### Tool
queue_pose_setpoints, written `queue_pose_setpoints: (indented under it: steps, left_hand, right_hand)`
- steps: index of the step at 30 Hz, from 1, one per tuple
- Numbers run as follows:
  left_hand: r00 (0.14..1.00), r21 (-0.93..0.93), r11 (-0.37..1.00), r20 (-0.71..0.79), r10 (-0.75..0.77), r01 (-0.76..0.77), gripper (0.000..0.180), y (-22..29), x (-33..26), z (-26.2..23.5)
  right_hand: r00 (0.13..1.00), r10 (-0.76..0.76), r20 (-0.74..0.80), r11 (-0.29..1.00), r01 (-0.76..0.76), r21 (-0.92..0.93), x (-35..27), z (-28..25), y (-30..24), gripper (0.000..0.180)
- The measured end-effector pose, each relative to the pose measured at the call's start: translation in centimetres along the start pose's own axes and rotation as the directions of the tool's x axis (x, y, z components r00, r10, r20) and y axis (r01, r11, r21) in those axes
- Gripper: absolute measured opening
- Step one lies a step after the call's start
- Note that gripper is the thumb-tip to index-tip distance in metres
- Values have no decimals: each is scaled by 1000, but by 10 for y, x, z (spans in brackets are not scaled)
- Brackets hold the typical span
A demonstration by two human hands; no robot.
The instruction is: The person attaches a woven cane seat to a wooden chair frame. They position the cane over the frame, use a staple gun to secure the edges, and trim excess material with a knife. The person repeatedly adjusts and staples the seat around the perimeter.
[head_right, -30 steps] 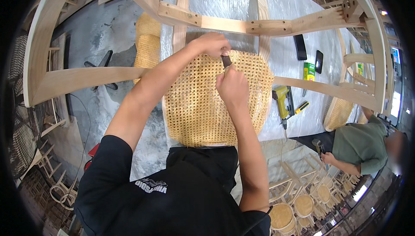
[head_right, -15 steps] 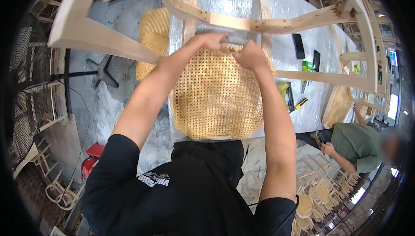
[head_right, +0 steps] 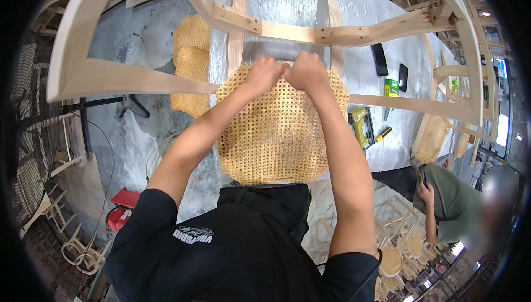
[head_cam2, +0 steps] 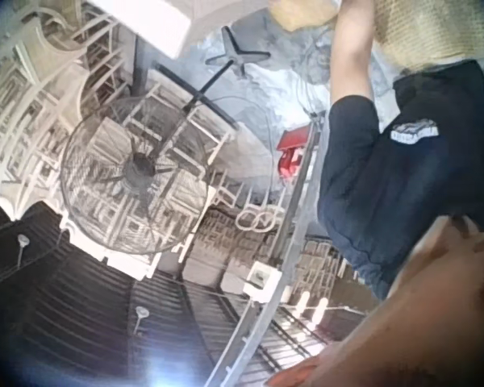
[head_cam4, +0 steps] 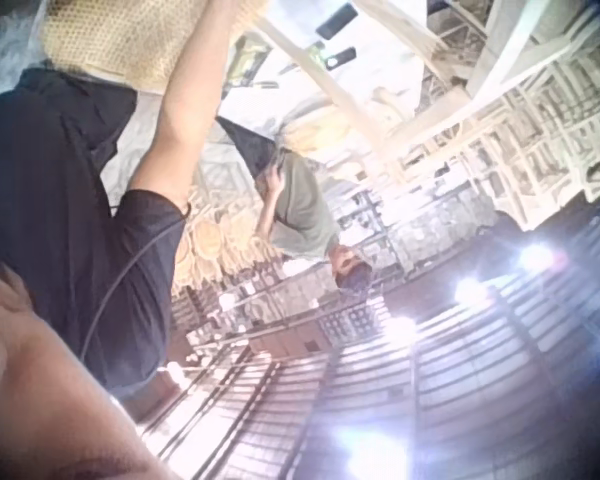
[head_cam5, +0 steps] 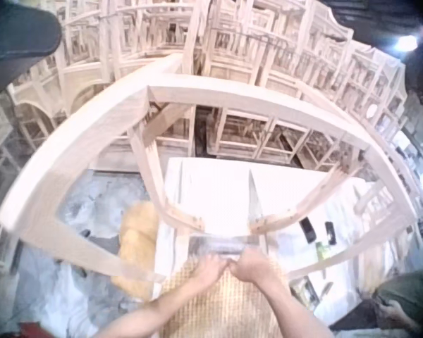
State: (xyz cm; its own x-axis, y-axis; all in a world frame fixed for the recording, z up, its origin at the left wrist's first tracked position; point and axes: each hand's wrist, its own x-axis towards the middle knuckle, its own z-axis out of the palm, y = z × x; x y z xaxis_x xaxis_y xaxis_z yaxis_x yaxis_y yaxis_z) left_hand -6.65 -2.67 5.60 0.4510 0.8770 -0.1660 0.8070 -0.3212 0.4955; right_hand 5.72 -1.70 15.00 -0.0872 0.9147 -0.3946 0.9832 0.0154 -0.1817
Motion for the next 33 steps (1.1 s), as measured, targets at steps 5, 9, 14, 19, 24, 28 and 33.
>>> queue_pose_setpoints:
  steps: [5,9,14,19,24,28,33]
  left_hand:
    - [989,-241,971,-142,-32,-3,52,-37,2,-5]
    - [974,-193,965,175,-142,176,70,-29,8,-9]
    - [965,-241,948,210,-158,208,68,-50,14,-12]
    - [974,-271,944,178,-140,186,67,-51,14,-8]
    - [979,-273,950,175,-109,155,69,-56,12,-6]
    - [979,-262,953,172,-110,153,71,-56,10,-2]
    - [974,-301,940,199,-105,163,66,-56,8,2]
  right_hand:
    - [999,-33,12,999,33,-19,12,-3,-4,40]
    - [992,-9,-123,999,13,30,-8,16,26,42]
    - [983,-125,-137,958,155,240,-35,23,27,32]
    - [959,-118,-258,962,175,208,-58,41,20,23]
    - [977,-74,-198,977,110,181,-63,44,12,24]
    - [964,-131,-231,977,165,135,-55,45,7,22]
    - [990,-94,-106,990,105,95,-34,36,-1,23]
